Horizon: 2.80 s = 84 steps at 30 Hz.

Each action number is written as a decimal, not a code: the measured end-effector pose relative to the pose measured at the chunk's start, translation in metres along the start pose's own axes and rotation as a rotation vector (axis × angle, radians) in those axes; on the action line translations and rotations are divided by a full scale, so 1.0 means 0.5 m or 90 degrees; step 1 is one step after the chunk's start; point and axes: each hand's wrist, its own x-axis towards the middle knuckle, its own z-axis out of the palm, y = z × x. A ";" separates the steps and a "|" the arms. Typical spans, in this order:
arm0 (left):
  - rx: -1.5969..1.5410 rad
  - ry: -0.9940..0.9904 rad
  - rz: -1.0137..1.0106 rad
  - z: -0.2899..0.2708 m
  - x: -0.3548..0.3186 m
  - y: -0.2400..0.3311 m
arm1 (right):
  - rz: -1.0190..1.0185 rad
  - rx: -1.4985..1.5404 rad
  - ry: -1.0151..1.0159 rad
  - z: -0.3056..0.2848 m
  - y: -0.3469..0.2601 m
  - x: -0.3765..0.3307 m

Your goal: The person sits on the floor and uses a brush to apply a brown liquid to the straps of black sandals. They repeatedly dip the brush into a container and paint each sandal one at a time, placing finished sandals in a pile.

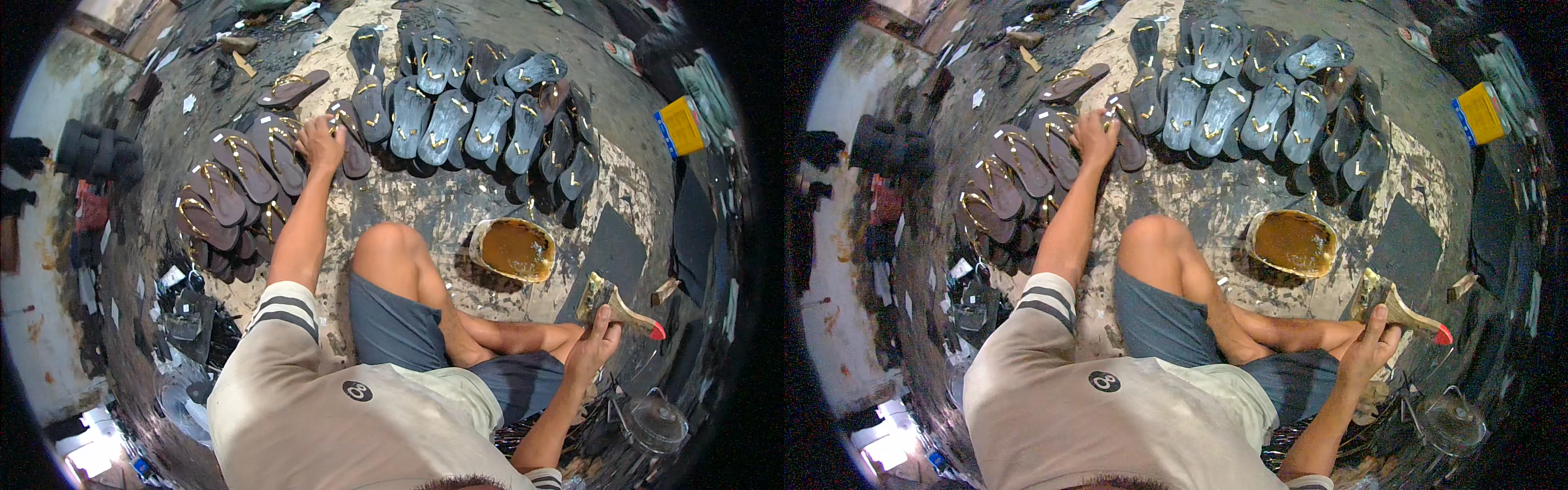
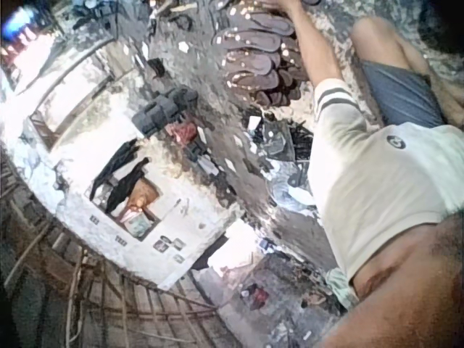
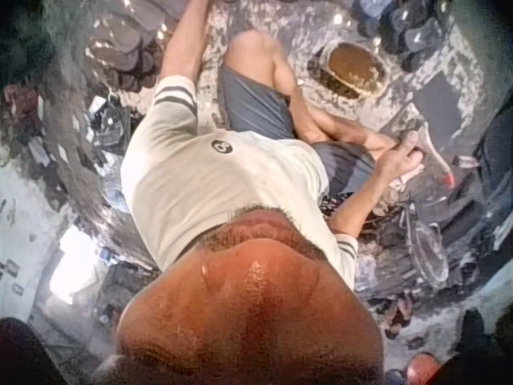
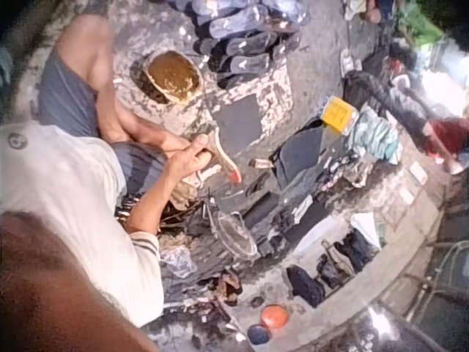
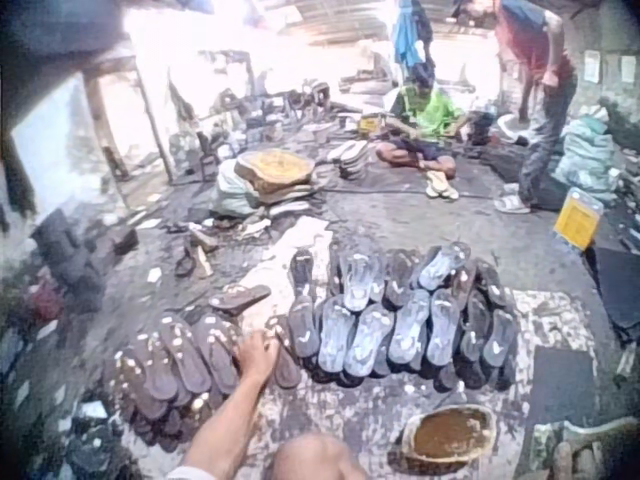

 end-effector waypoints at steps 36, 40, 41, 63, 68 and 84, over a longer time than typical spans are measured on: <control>0.071 -0.121 0.000 0.008 0.043 -0.016 | 0.022 -0.092 0.051 -0.061 0.019 0.004; 0.070 -0.179 0.093 0.007 0.047 -0.062 | 0.044 0.009 -0.016 0.027 0.056 0.038; 0.020 -0.214 0.042 0.025 0.048 -0.094 | 0.020 0.013 -0.066 0.060 0.062 0.053; -0.077 -0.020 0.038 0.115 -0.001 -0.147 | 0.038 -0.132 -0.215 0.132 0.152 0.099; -0.166 -0.216 -0.152 0.109 -0.029 -0.089 | -0.001 -0.108 -0.210 0.131 0.148 0.099; -0.516 -0.173 0.073 -0.341 -0.371 -0.012 | -0.323 -0.484 -0.282 0.148 0.243 0.161</control>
